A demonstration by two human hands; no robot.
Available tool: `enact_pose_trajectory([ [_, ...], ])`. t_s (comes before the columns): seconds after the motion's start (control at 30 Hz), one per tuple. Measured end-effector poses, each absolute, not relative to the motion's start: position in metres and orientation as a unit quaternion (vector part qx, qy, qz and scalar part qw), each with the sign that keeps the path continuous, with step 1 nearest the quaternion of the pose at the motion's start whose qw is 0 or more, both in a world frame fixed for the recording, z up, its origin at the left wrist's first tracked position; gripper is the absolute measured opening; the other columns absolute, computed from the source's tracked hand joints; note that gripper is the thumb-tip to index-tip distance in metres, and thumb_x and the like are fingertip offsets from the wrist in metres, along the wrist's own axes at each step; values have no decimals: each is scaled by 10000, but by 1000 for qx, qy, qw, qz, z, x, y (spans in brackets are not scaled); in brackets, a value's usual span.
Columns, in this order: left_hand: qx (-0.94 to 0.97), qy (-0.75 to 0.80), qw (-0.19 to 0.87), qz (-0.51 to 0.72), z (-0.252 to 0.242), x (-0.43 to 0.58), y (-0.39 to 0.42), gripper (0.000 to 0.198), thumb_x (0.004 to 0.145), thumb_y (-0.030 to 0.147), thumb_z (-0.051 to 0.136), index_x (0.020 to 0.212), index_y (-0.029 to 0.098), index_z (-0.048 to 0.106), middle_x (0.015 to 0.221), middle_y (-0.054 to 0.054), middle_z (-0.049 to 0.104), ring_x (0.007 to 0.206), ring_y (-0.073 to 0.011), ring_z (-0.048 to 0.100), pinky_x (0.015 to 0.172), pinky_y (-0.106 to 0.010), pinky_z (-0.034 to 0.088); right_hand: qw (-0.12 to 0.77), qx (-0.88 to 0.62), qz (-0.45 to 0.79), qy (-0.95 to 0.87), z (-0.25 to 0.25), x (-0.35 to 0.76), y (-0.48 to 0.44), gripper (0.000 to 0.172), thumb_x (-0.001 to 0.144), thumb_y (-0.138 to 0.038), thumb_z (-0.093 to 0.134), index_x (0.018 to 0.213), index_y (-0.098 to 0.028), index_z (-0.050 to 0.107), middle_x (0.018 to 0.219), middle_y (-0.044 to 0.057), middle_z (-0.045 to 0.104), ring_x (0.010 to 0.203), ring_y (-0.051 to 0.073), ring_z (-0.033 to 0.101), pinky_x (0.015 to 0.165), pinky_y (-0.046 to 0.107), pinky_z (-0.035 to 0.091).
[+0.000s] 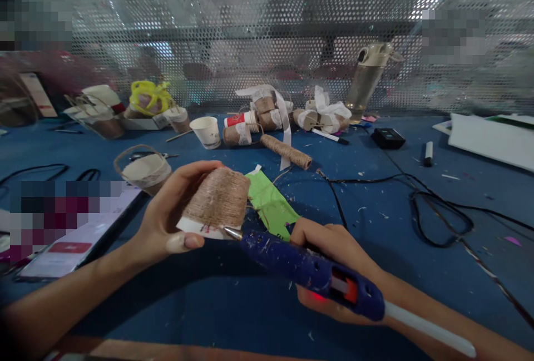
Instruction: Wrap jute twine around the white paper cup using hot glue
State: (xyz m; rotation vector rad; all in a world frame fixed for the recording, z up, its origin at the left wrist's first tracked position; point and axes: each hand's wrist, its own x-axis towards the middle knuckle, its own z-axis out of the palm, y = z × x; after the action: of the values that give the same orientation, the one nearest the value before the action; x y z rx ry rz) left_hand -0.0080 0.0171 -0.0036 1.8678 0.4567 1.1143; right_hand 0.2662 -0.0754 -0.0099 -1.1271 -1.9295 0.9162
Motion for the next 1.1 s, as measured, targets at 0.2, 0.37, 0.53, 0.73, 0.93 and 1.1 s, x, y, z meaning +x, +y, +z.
enact_pose_trajectory([
  [0.2, 760, 189, 414, 464, -3, -10, 15, 843, 659, 449, 900, 1398, 279, 533, 1370, -111, 574, 1285, -327, 573, 1093, -462, 515, 354, -411, 450, -709, -9, 266, -76, 132, 837, -162, 605, 916, -257, 560, 756, -21, 727, 530, 121, 598, 493, 232, 430],
  [0.37, 772, 190, 388, 467, -4, -11, 16, 850, 668, 467, 891, 1407, 274, 519, 1394, -124, 556, 1283, -334, 568, 1097, -490, 509, 362, -378, 373, -766, -7, 266, -69, 85, 822, -176, 629, 791, -239, 580, 761, -11, 646, 620, 139, 592, 565, 257, 453],
  [0.53, 791, 172, 363, 460, -5, -13, 19, 882, 653, 470, 899, 1421, 288, 505, 1382, -117, 546, 1263, -336, 569, 1094, -517, 508, 317, -400, 330, -795, -6, 268, -69, 182, 840, -144, 631, 739, -237, 512, 680, -30, 564, 544, 119, 498, 497, 258, 378],
  [0.73, 809, 178, 341, 445, -3, -12, 19, 880, 646, 395, 915, 1418, 287, 507, 1385, -124, 525, 1274, -359, 542, 1093, -548, 490, 297, -416, 306, -803, -8, 269, -71, 222, 860, -182, 598, 714, -240, 442, 660, -25, 520, 529, 125, 453, 462, 274, 334],
  [0.93, 821, 186, 317, 438, -4, -12, 19, 897, 630, 387, 922, 1418, 306, 503, 1368, -120, 529, 1271, -354, 528, 1084, -545, 491, 313, -406, 283, -810, -9, 268, -70, 211, 846, -204, 601, 721, -239, 435, 664, -41, 491, 529, 111, 447, 466, 255, 317],
  [1.1, 826, 181, 308, 436, -4, -12, 18, 884, 643, 370, 918, 1422, 314, 503, 1367, -120, 517, 1273, -352, 525, 1093, -550, 480, 295, -423, 265, -815, -9, 269, -71, 213, 833, -179, 589, 714, -233, 420, 654, -37, 490, 524, 105, 438, 472, 256, 308],
])
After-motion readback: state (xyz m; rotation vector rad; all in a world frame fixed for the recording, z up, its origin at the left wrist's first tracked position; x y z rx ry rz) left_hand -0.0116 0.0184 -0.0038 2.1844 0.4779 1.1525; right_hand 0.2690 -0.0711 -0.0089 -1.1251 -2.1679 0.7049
